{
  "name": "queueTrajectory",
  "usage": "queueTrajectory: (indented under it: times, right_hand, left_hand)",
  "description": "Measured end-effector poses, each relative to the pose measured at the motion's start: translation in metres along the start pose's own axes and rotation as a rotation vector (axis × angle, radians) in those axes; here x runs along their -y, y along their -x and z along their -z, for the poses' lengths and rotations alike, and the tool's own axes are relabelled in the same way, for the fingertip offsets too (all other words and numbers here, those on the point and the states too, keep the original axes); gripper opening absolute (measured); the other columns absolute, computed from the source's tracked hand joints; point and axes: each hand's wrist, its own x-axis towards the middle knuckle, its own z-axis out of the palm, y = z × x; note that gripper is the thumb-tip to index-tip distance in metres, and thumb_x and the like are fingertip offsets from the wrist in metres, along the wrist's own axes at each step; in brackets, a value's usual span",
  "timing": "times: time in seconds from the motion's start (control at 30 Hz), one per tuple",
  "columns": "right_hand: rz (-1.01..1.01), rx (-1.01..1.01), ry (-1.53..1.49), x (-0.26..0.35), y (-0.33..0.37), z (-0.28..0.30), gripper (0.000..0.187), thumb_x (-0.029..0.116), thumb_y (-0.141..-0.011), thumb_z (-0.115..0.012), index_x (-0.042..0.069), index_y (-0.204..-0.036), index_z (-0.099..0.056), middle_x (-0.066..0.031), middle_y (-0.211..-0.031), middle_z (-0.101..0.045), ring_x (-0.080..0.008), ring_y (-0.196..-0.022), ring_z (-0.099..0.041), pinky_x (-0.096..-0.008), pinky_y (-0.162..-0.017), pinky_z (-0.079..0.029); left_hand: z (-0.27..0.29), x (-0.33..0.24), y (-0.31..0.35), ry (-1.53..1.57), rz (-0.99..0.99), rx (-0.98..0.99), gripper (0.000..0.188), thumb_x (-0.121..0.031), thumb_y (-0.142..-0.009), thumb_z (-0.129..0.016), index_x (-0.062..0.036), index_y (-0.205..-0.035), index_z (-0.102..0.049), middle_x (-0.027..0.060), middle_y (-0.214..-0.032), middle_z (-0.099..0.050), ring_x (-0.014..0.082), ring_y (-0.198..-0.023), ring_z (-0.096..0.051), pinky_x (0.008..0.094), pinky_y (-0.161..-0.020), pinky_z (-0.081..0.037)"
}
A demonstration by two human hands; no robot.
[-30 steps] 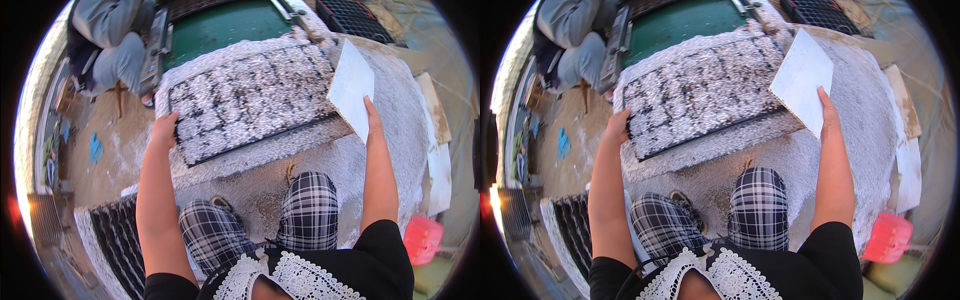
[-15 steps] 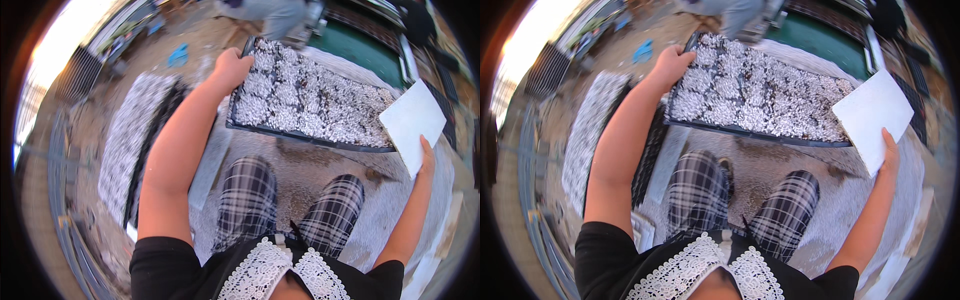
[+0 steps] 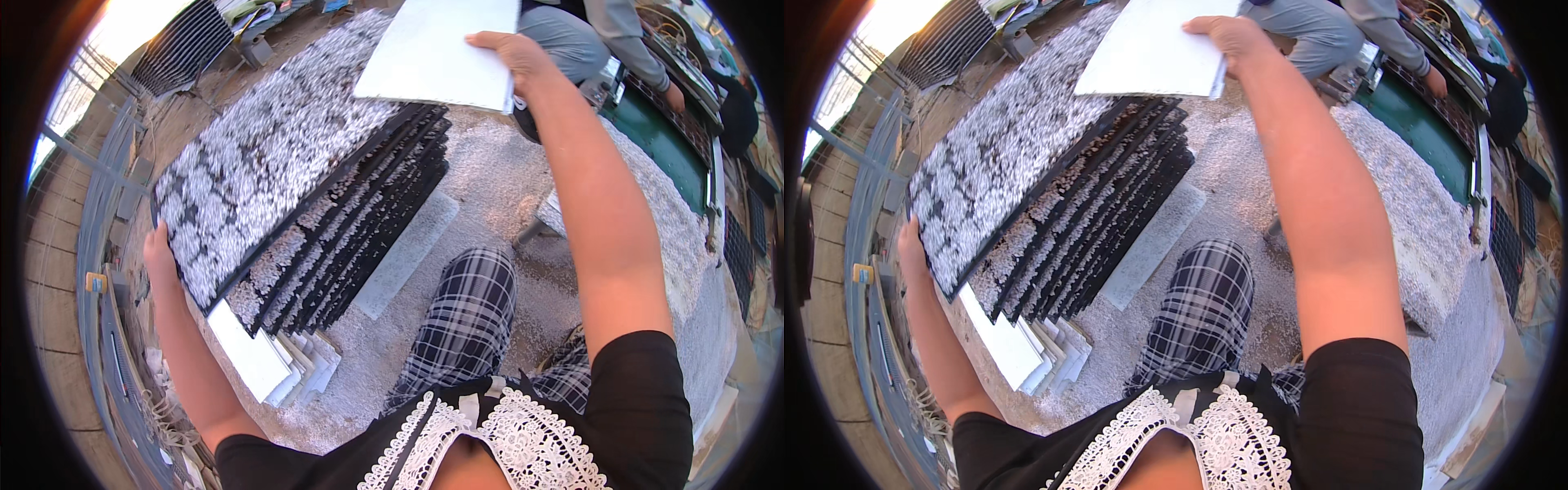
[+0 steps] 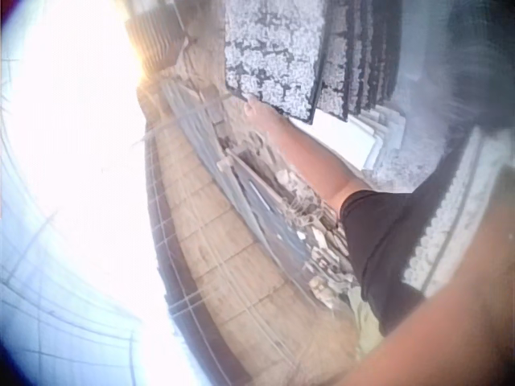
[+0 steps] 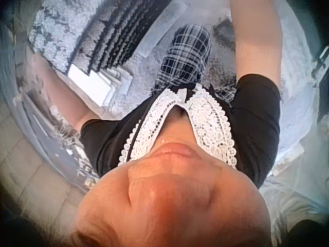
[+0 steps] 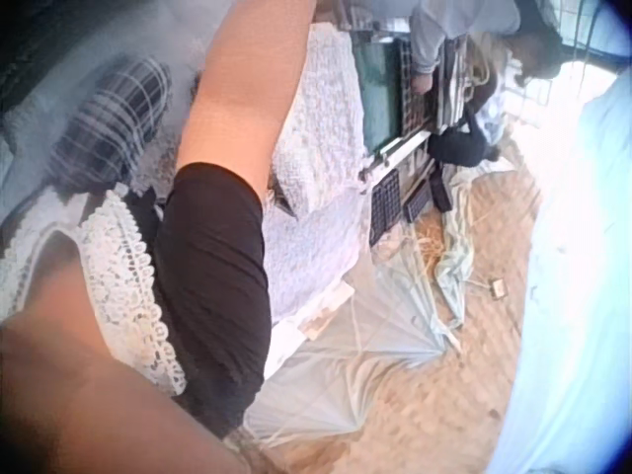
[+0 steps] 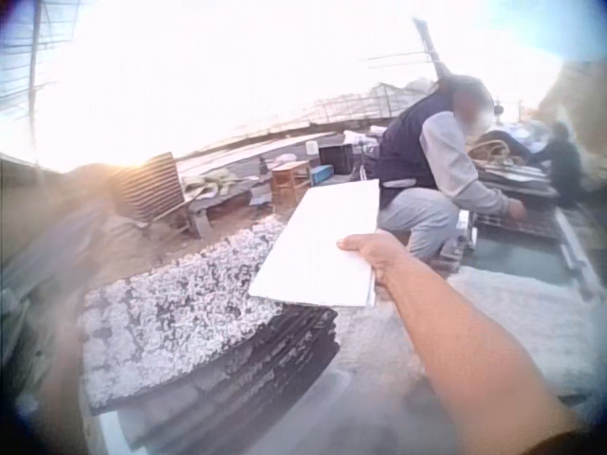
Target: The person kneels on the floor and repeatedly scoops white granular material from a pile using a flat board, then pours it into a black tray with a grid of holes. The person stacks filled trays to the side and continues the process.
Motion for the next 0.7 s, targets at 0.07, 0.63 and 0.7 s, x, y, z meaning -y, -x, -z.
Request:
queueTrajectory:
  times: [0.07,0.63,0.7]
  right_hand:
    - [-0.096,0.061,-0.003,-0.011,-0.008,-0.021,0.042,0.009,-0.074,-0.060,-0.013,-0.107,-0.043,-0.0244,-0.098,-0.055,-0.0295,-0.082,-0.060,-0.0363,-0.069,-0.053]
    - [-0.149,-0.608,0.756,-0.034,0.132,0.228,0.043,0.002,-0.061,-0.050,-0.011,-0.102,-0.048,-0.0200,-0.089,-0.057,-0.0288,-0.075,-0.060,-0.0362,-0.065,-0.049]
    - [-0.215,-0.710,0.855,-0.031,0.163,0.260,0.045,0.004,-0.059,-0.048,-0.010,-0.101,-0.051,-0.0187,-0.088,-0.058,-0.0287,-0.075,-0.059,-0.0355,-0.064,-0.048]
  left_hand:
    - [0.013,0.023,0.016,0.143,0.101,-0.011,0.027,-0.026,-0.084,-0.050,-0.0001,-0.086,-0.054,0.0055,-0.084,-0.055,0.0146,-0.073,-0.051,0.0297,-0.068,-0.041]
    - [-0.005,0.028,0.082,0.683,0.598,0.157,0.038,-0.025,-0.089,-0.040,0.0031,-0.114,-0.045,0.0143,-0.110,-0.053,0.0244,-0.094,-0.055,0.0369,-0.084,-0.044]
    - [-0.005,0.030,0.079,0.626,0.570,0.176,0.038,-0.026,-0.089,-0.041,0.0030,-0.114,-0.045,0.0138,-0.110,-0.053,0.0240,-0.095,-0.055,0.0364,-0.083,-0.044]
